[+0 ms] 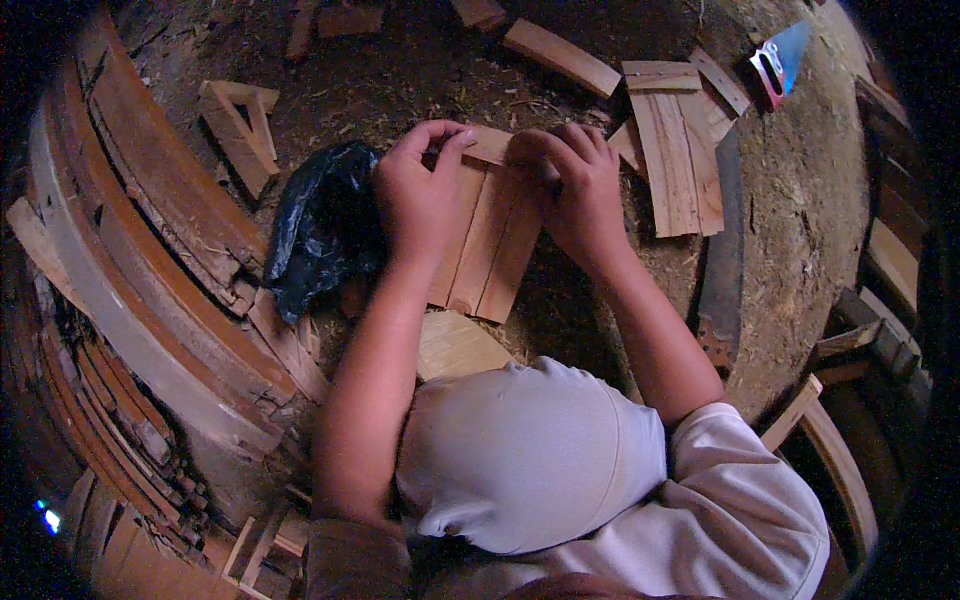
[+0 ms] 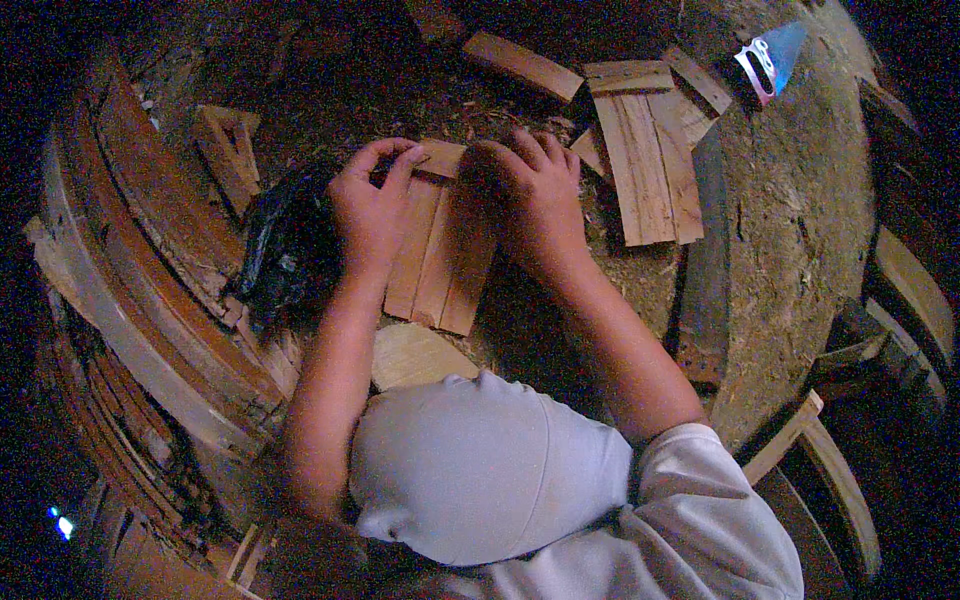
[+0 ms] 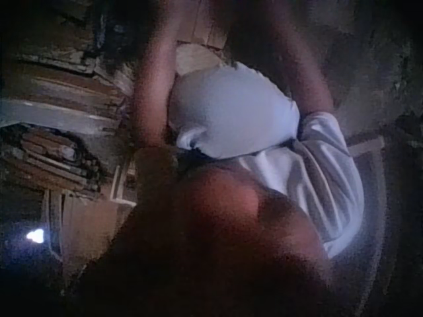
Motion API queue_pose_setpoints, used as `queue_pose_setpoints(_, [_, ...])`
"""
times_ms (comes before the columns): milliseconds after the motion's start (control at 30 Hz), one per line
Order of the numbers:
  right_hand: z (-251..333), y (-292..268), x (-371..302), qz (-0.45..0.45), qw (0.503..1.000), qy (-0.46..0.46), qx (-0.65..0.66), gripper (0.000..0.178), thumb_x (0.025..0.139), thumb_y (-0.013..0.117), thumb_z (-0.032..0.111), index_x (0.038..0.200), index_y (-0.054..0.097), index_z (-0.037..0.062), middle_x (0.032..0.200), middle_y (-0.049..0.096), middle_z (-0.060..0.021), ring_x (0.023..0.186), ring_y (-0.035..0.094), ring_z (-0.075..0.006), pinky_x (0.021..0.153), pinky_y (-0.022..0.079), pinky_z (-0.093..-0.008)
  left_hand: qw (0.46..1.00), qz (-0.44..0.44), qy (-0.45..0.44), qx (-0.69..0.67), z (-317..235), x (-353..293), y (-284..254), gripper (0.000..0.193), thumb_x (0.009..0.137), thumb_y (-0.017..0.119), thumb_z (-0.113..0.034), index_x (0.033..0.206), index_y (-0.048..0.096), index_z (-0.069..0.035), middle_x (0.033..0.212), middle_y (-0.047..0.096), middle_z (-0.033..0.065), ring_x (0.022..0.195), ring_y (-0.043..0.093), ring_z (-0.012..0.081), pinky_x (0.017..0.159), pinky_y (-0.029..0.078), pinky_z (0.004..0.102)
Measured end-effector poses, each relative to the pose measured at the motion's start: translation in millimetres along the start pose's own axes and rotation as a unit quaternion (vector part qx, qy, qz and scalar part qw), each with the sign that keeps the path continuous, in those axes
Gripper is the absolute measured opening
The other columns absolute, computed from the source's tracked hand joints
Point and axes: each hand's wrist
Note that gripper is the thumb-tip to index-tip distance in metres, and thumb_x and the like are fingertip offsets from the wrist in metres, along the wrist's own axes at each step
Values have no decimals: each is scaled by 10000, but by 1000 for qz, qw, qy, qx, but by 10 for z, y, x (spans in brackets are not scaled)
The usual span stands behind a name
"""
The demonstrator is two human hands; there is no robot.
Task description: The person assembles small wooden pieces into a rectangular frame on the floor. They align the pieces, insert nails, and use a hammer to secure the joints. The person repeatedly picks up nails and hammers them into the wood.
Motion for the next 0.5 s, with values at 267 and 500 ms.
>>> queue_pose_setpoints(267, [8, -13, 9, -3, 1000, 0, 3, 501, 795, 651, 94, 1294, 655, 140, 1317, 618, -151, 1252, 534, -390, 1047, 410, -509, 1000, -1, -11, -5, 7, 4, 19, 137, 899, 761, -148, 959, 760, -25, 834, 757, 115, 731, 695, 159, 698, 535, 309])
queue_pose_setpoints(500, [-8, 4, 1, 9, 1000, 9, 5, 527, 789, 663, 78, 1312, 645, 145, 1361, 602, -170, 1286, 516, -428, 1063, 398, -548, 1000, 3, -30, -7, -67, 0, 9, 137, 905, 762, -139, 973, 762, -20, 927, 774, 99, 844, 718, 178, 810, 552, 324])
Point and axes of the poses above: each hand's wrist, its own x-axis towards the middle knuckle, its own y-axis out of the palm, z = x × y
